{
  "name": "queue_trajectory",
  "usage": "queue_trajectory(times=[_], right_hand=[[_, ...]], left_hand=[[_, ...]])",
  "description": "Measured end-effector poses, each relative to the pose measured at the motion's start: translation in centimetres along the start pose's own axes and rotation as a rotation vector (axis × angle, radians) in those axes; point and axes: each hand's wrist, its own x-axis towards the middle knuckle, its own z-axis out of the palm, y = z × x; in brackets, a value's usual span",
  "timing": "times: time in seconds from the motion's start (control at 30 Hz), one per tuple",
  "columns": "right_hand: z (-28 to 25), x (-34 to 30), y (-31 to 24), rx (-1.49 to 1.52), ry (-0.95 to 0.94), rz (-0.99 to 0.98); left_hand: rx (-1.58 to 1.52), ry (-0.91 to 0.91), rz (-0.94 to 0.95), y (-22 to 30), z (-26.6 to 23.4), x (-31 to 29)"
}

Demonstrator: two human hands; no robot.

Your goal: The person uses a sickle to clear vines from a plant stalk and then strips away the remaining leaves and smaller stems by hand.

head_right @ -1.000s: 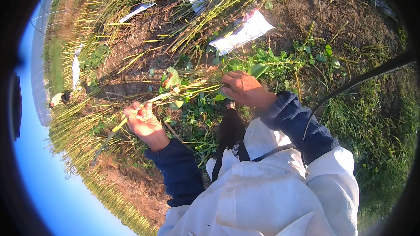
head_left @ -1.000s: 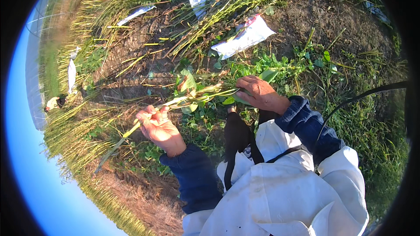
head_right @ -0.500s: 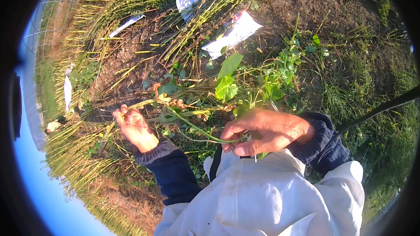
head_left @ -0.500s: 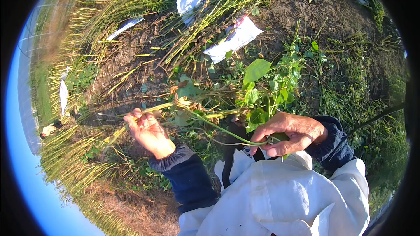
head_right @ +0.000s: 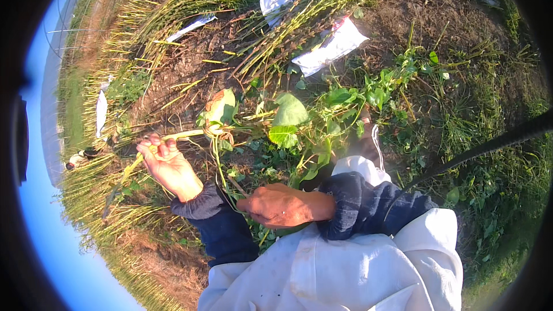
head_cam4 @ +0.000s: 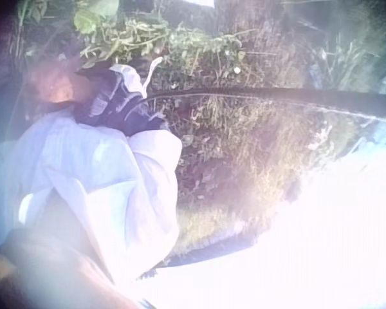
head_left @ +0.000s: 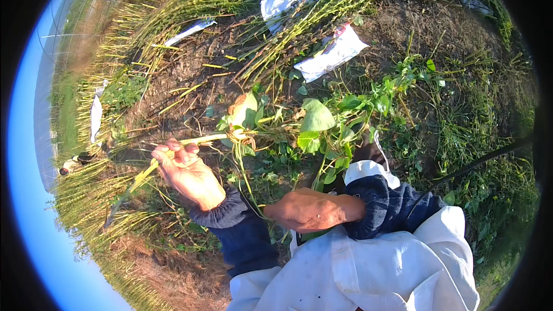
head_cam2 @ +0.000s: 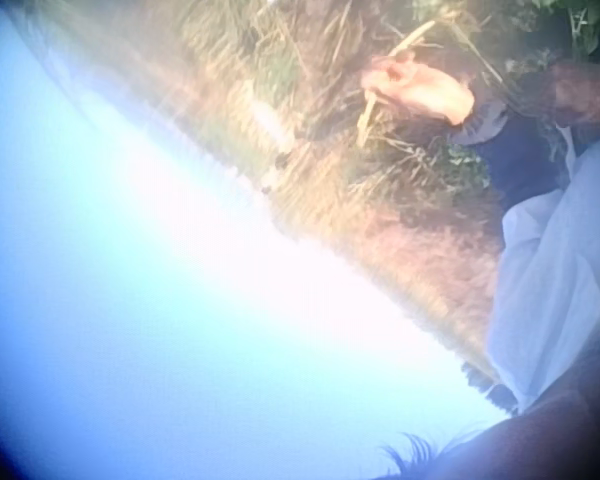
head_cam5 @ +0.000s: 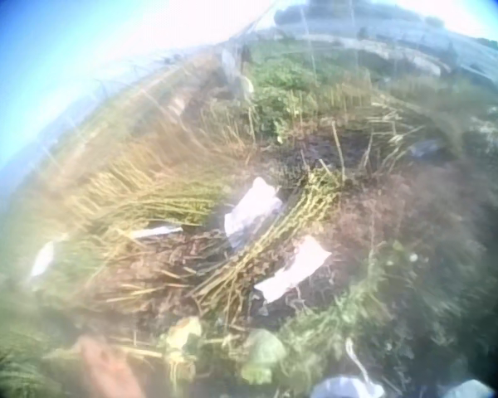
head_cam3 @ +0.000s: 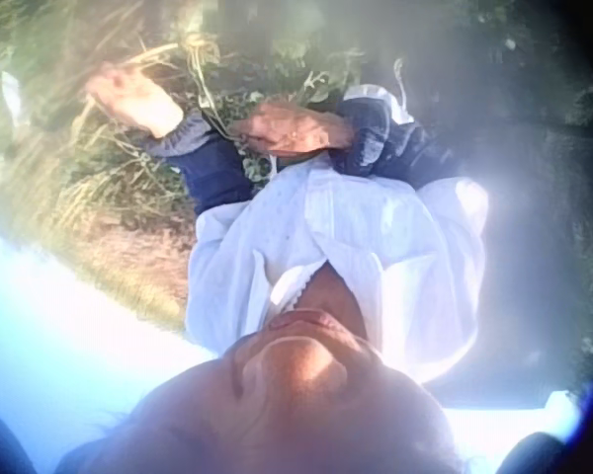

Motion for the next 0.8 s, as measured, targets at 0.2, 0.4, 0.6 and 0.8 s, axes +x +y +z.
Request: queue_trajectory(times=[0.2,0.4,0.6,0.8], right_hand=[[4.9,3.0,3.4,0.177,0.189,-0.092],[1.0,5.5,1.0,-0.048,0.535,0.169],[0.1,8.9,3.8,-0.318,0.687,0.193],[0.2,9.0,6.2,-0.377,0.686,0.336]], left_hand=[[-0.037,-0.011,0.114,5.6,-2.3,-0.4],[-0.004,0.002,0.095,5.3,-2.5,-2.2],[0.006,0.145,0.032,2.8,-1.1,-4.0],[-0.023,0.208,-0.010,0.2,-0.7,-4.9]])
